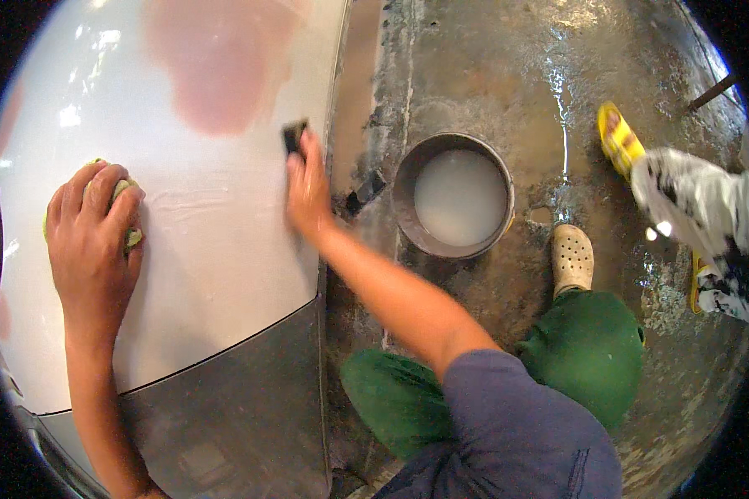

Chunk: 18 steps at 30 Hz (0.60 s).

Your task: The person sands the exterior surface of a white car door using a sanding block and water. They repeatedly dip the block into a bucket of water and wipe the surface with a green cloth. The person works on the area around the door handle and the lower edge of the door panel.

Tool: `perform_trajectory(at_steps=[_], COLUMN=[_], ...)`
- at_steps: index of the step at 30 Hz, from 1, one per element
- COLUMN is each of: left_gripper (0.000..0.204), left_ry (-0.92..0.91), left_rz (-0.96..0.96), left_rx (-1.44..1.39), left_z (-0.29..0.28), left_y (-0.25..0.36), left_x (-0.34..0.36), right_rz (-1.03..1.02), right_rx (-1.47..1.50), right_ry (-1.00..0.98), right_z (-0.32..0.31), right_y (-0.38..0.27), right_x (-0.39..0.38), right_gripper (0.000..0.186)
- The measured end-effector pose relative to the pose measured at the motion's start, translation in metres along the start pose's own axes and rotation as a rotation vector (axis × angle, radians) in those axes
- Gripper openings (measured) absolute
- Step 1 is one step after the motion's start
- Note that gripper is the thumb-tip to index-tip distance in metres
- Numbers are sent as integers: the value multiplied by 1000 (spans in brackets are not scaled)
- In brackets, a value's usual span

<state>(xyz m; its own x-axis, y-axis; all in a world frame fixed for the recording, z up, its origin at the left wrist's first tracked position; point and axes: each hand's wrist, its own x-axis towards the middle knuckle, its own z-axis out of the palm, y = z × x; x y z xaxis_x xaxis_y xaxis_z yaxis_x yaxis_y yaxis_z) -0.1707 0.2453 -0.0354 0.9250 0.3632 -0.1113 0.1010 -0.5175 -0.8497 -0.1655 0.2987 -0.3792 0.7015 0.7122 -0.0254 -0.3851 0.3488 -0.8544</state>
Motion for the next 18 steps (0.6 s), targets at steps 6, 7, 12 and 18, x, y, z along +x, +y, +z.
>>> perform_trajectory(at_steps=[6,7,12,18], left_gripper=[35,35,33,33], left_ry=[-33,-32,-24,12], left_rz=[-13,-9,9,-9], left_rx=[-4,-7,-23,-47], left_z=[4,5,3,3], left_y=[-2,-4,-4,1], left_x=[-2,-2,2,1], right_rz=[-30,-76,-89,41], right_rx=[-39,-89,25,3], right_ry=[-5,-31,-70,91], right_z=[-3,3,2,-14], right_y=[11,4,-1,16], right_x=[40,0,-61,106], right_gripper=[53,53,52,52])
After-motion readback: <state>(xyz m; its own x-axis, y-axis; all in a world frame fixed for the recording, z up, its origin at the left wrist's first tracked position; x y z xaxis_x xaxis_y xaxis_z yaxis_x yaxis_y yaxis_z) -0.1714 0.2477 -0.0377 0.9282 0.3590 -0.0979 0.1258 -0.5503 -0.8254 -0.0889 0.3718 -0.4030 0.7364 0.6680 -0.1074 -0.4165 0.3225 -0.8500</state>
